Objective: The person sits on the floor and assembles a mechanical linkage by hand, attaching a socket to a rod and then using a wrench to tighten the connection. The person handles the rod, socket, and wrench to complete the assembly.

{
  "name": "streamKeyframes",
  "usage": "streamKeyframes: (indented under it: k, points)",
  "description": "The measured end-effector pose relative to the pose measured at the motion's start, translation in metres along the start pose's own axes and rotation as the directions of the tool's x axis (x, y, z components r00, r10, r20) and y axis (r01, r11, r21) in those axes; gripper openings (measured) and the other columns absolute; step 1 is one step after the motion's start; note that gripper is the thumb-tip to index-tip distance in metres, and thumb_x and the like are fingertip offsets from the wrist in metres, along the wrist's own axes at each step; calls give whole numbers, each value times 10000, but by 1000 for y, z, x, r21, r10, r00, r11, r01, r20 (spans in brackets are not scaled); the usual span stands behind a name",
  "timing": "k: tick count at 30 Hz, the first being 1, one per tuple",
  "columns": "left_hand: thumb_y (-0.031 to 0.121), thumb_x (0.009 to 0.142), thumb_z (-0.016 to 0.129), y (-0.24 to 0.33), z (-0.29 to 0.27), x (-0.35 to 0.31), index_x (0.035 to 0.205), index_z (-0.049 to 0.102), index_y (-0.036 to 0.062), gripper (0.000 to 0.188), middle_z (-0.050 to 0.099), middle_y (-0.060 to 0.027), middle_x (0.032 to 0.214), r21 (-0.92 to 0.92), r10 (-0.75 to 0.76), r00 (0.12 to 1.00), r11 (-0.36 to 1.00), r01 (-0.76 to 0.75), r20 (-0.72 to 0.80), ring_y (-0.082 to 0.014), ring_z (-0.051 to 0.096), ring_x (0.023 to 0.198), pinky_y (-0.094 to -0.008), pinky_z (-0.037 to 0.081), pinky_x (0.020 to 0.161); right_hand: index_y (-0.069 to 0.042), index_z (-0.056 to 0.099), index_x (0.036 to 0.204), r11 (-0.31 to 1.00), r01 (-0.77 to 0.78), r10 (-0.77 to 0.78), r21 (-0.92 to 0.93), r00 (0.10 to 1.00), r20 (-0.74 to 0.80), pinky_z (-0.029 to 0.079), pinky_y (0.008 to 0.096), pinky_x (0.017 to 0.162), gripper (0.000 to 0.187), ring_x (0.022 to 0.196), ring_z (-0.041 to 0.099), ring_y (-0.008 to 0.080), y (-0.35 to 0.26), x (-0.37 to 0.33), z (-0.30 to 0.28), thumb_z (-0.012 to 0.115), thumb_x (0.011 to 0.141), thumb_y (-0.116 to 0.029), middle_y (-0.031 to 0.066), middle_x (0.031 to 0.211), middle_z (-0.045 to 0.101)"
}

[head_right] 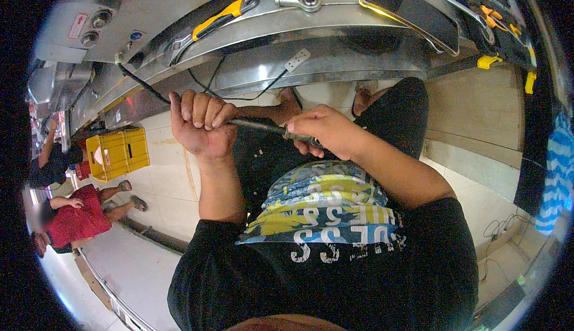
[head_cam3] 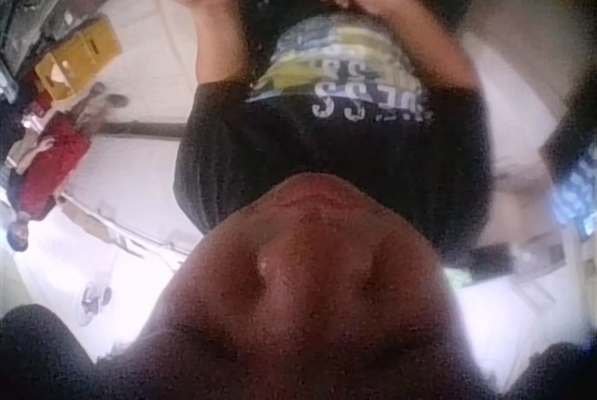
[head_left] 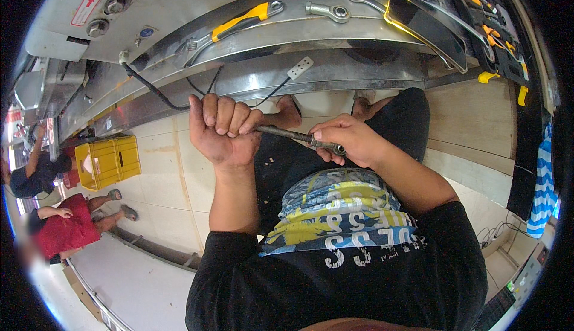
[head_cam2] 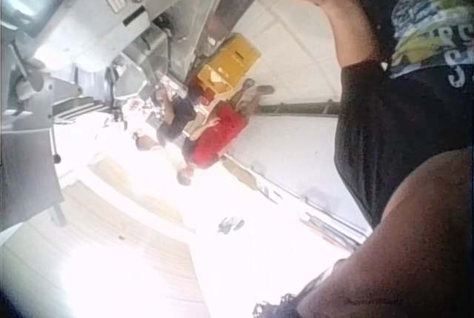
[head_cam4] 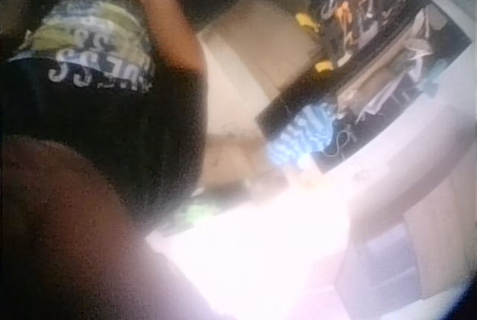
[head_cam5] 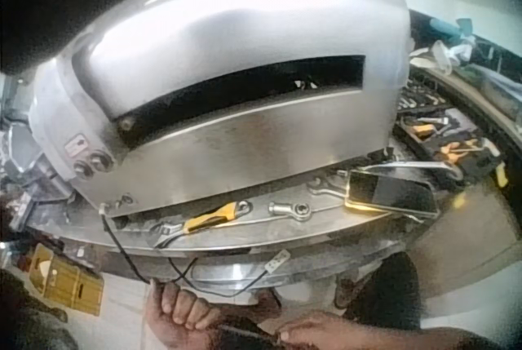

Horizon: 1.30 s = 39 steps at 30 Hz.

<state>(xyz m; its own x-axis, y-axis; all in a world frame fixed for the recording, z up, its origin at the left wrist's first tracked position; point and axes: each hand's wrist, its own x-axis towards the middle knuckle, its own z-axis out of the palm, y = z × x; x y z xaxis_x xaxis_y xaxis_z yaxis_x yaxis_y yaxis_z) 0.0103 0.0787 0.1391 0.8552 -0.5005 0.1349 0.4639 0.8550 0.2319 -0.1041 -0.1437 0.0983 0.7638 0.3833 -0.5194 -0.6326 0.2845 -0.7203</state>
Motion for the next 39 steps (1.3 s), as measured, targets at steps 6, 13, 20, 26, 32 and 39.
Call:
streamKeyframes:
  k: [6,13,20,26,32,39]
  points:
    - [447,1076,368,-1,4,0,677,463,160,500,332,46,525,-12,-16,999,1000,17,38,-89,262,459,-285,329,528,-35,690,964,992,-54,51,118,998,35,396,274,408,307,454,532,132,0,0,3,592,962,-326,91,653,638]
    - [447,1076,373,1,2,-1,676,461,165,497,333,48,523,0,0,1000,1000,0,21,-88,261,459,-286,321,527,10,566,1329,991,46,-51,123,998,40,434,245,442,449,497,555,126,-4,-2,2,555,984,-276,110,757,653]
    - [447,1073,388,11,-3,-1,667,457,172,495,323,46,511,16,22,999,1000,-22,24,-94,259,462,-288,309,526,-77,565,1357,994,45,-43,96,999,-23,482,253,519,396,648,599,132,-6,-8,-1,570,984,-209,83,916,654]
    - [439,1072,393,14,-2,-1,660,450,172,494,322,44,511,11,28,999,1000,-29,28,-95,261,465,-287,309,526,-20,537,1355,990,124,-121,75,992,-34,525,276,653,434,775,618,143,-9,-7,3,603,962,-193,70,991,617]
    - [430,1074,392,13,-2,0,669,451,170,484,311,47,512,7,32,999,999,-32,34,-97,260,465,-289,313,528,-22,528,1363,980,194,-195,31,981,25,520,285,709,438,823,605,134,-5,-3,-2,613,959,-168,63,1011,608]
    - [408,1072,407,16,0,0,666,450,168,474,310,52,511,-18,54,998,998,-54,11,-82,260,452,-274,301,515,-33,502,1380,982,176,-172,-70,983,59,495,256,655,442,725,588,118,-8,-5,-2,619,989,-202,55,895,636]
